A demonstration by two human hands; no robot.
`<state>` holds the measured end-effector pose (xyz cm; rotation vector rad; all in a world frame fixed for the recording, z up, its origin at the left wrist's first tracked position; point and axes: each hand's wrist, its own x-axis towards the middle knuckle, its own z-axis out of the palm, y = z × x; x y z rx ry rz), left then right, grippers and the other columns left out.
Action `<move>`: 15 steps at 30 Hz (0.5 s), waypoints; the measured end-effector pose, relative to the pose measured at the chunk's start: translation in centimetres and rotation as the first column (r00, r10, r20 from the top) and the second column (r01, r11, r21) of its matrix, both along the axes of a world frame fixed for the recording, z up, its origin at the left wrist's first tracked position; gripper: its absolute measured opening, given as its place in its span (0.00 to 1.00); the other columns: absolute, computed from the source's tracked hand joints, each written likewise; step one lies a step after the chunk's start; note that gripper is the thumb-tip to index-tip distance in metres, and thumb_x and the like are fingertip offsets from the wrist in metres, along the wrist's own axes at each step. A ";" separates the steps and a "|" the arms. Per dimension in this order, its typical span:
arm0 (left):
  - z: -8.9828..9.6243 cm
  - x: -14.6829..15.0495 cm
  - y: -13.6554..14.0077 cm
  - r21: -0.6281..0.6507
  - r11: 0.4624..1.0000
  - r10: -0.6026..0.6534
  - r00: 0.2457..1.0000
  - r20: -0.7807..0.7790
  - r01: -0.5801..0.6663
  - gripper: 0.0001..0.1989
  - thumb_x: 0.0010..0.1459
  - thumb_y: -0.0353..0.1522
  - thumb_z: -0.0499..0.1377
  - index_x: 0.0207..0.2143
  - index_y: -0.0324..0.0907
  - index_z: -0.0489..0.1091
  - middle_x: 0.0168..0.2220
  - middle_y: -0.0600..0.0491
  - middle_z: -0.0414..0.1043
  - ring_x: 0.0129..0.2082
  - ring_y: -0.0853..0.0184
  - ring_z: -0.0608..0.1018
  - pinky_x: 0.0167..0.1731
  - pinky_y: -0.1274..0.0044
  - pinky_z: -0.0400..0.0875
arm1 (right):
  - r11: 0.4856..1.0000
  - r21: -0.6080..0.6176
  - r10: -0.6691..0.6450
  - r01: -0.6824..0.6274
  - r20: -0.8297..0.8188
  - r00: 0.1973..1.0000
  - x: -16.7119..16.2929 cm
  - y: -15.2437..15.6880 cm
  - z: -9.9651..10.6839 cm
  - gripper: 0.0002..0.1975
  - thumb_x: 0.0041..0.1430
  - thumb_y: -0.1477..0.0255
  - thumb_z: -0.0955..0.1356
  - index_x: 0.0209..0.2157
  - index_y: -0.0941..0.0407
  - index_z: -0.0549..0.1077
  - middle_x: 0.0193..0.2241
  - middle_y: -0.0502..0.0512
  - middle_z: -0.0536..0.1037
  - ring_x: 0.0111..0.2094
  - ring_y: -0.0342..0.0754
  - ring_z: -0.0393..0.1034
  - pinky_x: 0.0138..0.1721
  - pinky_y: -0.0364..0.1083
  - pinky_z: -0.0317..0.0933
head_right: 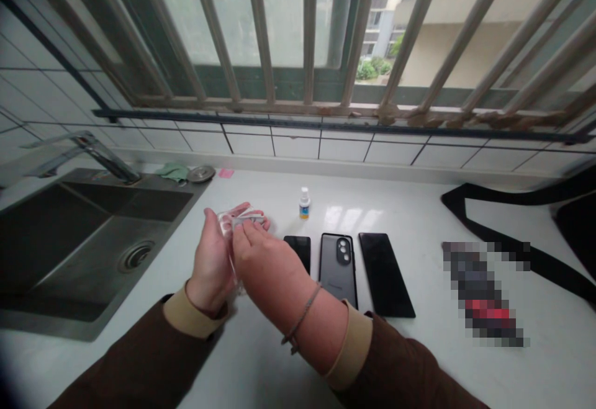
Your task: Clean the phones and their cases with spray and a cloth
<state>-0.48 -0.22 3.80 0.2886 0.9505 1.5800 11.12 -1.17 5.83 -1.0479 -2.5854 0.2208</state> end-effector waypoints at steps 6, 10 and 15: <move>0.5 -0.8 0.8 -0.081 0.978 0.194 0.981 0.017 -0.192 0.28 0.78 0.52 0.46 0.46 0.41 0.75 0.37 0.45 0.81 0.38 0.60 0.85 0.46 0.66 0.83 | 0.997 -0.057 0.061 -0.057 0.071 0.996 -0.5 -1.5 0.5 0.14 0.71 0.83 0.66 0.52 0.65 0.80 0.48 0.67 0.87 0.45 0.54 0.85 0.45 0.49 0.79; 0.3 -0.4 0.5 -0.088 0.996 0.026 0.998 0.050 -0.022 0.30 0.78 0.52 0.46 0.46 0.39 0.77 0.36 0.43 0.83 0.37 0.58 0.86 0.45 0.64 0.84 | 0.995 0.069 0.068 -0.067 -0.010 0.998 -0.5 -1.5 0.0 0.19 0.74 0.81 0.65 0.62 0.67 0.77 0.61 0.73 0.81 0.59 0.56 0.81 0.58 0.50 0.77; -0.6 0.7 -0.7 -0.017 0.973 -0.226 0.969 0.098 0.229 0.31 0.78 0.51 0.46 0.47 0.37 0.79 0.41 0.39 0.84 0.43 0.55 0.87 0.51 0.63 0.83 | 0.987 0.156 -0.026 0.026 -0.001 1.000 0.5 0.5 -0.5 0.22 0.75 0.82 0.65 0.66 0.72 0.72 0.66 0.76 0.75 0.68 0.57 0.73 0.69 0.53 0.69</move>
